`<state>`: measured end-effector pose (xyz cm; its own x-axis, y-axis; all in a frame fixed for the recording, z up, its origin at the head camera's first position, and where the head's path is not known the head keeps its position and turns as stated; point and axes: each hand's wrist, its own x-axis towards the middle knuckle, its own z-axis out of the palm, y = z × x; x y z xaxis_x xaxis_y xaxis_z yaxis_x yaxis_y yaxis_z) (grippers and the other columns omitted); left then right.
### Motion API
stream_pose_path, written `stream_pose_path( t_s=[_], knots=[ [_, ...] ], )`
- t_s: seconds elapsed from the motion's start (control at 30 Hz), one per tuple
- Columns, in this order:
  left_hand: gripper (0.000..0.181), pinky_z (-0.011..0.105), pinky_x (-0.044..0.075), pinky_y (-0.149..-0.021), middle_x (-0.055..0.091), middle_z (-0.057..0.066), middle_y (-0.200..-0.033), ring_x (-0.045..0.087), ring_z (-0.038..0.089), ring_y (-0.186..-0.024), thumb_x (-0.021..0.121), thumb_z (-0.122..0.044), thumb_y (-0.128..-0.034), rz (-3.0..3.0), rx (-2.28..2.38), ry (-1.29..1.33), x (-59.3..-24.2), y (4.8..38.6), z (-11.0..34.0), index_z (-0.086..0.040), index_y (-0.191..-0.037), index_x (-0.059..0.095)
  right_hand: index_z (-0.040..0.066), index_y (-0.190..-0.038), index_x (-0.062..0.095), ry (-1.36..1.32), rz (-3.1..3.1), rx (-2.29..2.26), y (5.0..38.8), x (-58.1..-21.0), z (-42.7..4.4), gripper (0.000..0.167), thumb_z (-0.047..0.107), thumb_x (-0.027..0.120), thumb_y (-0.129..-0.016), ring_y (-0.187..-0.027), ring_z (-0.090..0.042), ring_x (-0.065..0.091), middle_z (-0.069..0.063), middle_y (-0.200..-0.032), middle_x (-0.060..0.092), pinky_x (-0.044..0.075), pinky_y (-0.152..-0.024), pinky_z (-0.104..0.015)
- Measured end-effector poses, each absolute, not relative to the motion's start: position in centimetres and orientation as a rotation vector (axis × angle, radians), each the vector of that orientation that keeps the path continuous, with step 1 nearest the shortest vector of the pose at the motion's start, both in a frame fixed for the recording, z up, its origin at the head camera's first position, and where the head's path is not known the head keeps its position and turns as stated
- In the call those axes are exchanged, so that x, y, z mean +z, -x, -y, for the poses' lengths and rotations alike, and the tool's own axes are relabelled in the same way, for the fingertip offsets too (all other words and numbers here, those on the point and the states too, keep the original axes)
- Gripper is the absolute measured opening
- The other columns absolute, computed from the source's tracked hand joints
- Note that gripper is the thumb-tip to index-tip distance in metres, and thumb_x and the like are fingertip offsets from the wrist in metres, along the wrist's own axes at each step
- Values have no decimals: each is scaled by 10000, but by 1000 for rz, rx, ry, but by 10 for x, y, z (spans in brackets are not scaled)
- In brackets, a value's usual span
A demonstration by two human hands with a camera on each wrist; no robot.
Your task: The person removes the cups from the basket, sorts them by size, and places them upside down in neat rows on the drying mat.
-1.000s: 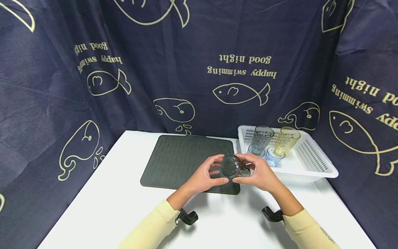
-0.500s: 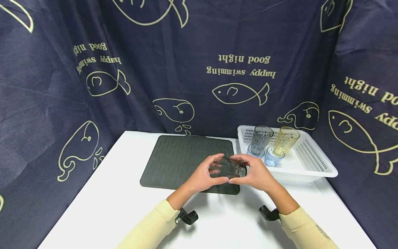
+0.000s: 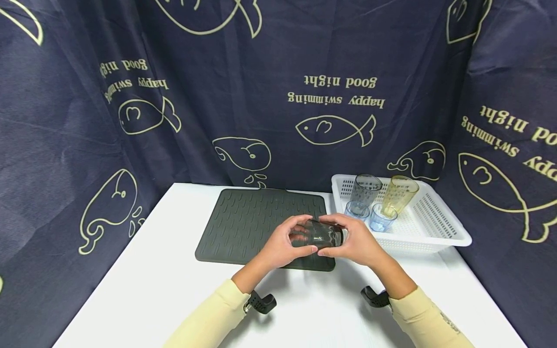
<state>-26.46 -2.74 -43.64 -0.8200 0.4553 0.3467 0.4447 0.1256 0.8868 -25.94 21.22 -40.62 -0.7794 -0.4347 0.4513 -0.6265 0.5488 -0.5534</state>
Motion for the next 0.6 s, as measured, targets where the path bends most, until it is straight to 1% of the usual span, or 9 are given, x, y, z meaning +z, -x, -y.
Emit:
stream_pose_path(
  t_s=[0.07,0.17,0.3,0.37,0.5,0.6],
  knots=[
    [722,373,558,-1040,573,102,-1376,613,277,-1219,840,-141,-855,-2336,1863,-946,-435,264,28,-113,-1492,500,165,-1309,685,-884,2520,1100,259,-405,-213,750,373,986,-654,-1061,-95,659,70,-1241,714,579,-868,-331],
    [726,372,552,-1049,573,96,-1394,595,296,-1249,838,-102,-846,-2306,1890,-944,-433,264,30,-124,-1489,501,191,-1319,676,-880,2503,1193,258,-404,-214,734,327,986,-667,-1066,-103,653,53,-1261,711,570,-885,-301],
    [725,368,547,-1057,576,121,-1400,582,330,-1267,827,-54,-839,-2252,1930,-947,-433,264,33,-146,-1482,505,224,-1349,646,-881,2467,1345,258,-405,-216,732,231,974,-695,-1117,-123,644,9,-1311,689,557,-946,-245],
    [725,366,545,-1060,574,134,-1397,582,341,-1267,822,-42,-838,-2234,1946,-955,-433,264,34,-144,-1481,503,218,-1363,632,-884,2446,1416,259,-407,-216,735,182,964,-708,-1143,-117,638,-10,-1331,674,549,-971,-218],
    [726,361,544,-1062,573,141,-1383,586,349,-1260,819,-25,-833,-2210,1973,-965,-434,263,38,-140,-1477,502,158,-1371,625,-886,2403,1559,260,-411,-217,722,97,941,-724,-1153,-101,643,-54,-1342,657,546,-989,-202],
    [720,357,545,-1058,574,140,-1378,589,342,-1247,819,-22,-833,-2202,1983,-963,-438,263,42,-136,-1471,506,71,-1376,613,-878,2375,1662,258,-414,-216,712,52,923,-735,-1139,-109,659,-110,-1341,647,552,-988,-209]
  ],
)
